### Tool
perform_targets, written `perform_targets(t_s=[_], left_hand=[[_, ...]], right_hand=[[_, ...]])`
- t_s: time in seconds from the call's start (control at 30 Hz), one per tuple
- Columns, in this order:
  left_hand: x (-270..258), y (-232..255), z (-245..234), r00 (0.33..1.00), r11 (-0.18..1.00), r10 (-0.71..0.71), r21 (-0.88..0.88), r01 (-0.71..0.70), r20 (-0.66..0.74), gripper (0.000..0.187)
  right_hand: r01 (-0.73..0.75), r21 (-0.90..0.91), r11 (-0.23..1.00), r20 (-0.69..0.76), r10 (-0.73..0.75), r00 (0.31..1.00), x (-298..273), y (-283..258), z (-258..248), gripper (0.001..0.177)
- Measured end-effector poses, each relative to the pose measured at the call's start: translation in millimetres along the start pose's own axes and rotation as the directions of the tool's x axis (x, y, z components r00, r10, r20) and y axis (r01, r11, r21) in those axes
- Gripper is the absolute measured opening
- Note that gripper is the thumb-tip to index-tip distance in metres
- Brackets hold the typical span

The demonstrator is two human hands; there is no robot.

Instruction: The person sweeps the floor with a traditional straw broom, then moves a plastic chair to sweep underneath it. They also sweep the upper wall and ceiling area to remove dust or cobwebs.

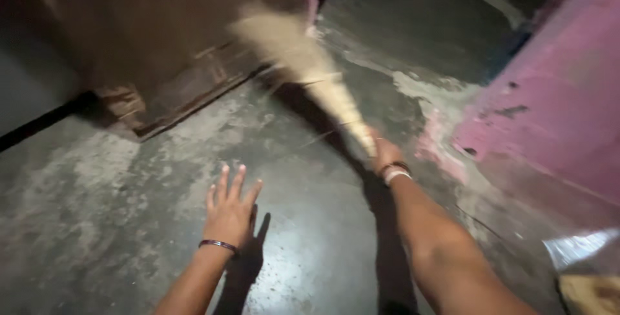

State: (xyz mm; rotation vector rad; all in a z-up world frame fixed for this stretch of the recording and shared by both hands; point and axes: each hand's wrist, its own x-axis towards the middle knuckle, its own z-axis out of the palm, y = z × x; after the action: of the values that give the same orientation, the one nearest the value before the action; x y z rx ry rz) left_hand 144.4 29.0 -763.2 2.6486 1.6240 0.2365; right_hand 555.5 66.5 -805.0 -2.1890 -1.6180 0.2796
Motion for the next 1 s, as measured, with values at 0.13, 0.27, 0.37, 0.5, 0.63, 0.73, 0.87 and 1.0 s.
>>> perform_targets(t_s=[0.13, 0.27, 0.37, 0.5, 0.63, 0.73, 0.87, 1.0], left_hand=[[-4, -9, 4, 0.950, 0.990, -0.144, 0.053, 0.134, 0.277, 0.065], [-13, -15, 3, 0.918, 0.986, -0.156, 0.008, 0.164, 0.365, 0.059], [-28, -13, 5, 0.918, 0.974, -0.199, -0.034, 0.224, 0.342, 0.066], [-39, -20, 6, 0.906, 0.962, -0.228, -0.059, 0.265, 0.356, 0.069], [-46, -19, 10, 0.908, 0.952, -0.235, -0.105, 0.287, 0.345, 0.069], [-42, -21, 6, 0.910, 0.952, -0.243, -0.097, 0.291, 0.336, 0.066], [-36, -16, 1, 0.938, 0.955, -0.231, -0.127, 0.270, 0.259, 0.066], [-32, -8, -14, 0.950, 0.953, -0.194, -0.182, 0.241, 0.244, 0.066]], right_hand=[[-0.499, 0.130, 0.857, -0.227, 0.515, 0.826, 17, 47, 36, 0.090], [-0.680, 0.174, 0.712, -0.083, 0.699, 0.710, 57, 84, 92, 0.089], [-0.708, 0.019, 0.706, 0.084, 0.705, 0.704, 92, 106, 118, 0.088], [-0.475, -0.151, 0.867, 0.321, 0.497, 0.806, 157, 56, 156, 0.088], [0.087, 0.006, 0.996, 0.444, -0.080, 0.892, 133, -37, 172, 0.088], [0.158, 0.138, 0.978, 0.680, -0.210, 0.703, 54, -106, 164, 0.092], [0.499, 0.239, 0.833, 0.708, -0.501, 0.498, -25, -139, 114, 0.098], [0.544, 0.278, 0.792, 0.631, -0.577, 0.518, -33, -132, 60, 0.087]])
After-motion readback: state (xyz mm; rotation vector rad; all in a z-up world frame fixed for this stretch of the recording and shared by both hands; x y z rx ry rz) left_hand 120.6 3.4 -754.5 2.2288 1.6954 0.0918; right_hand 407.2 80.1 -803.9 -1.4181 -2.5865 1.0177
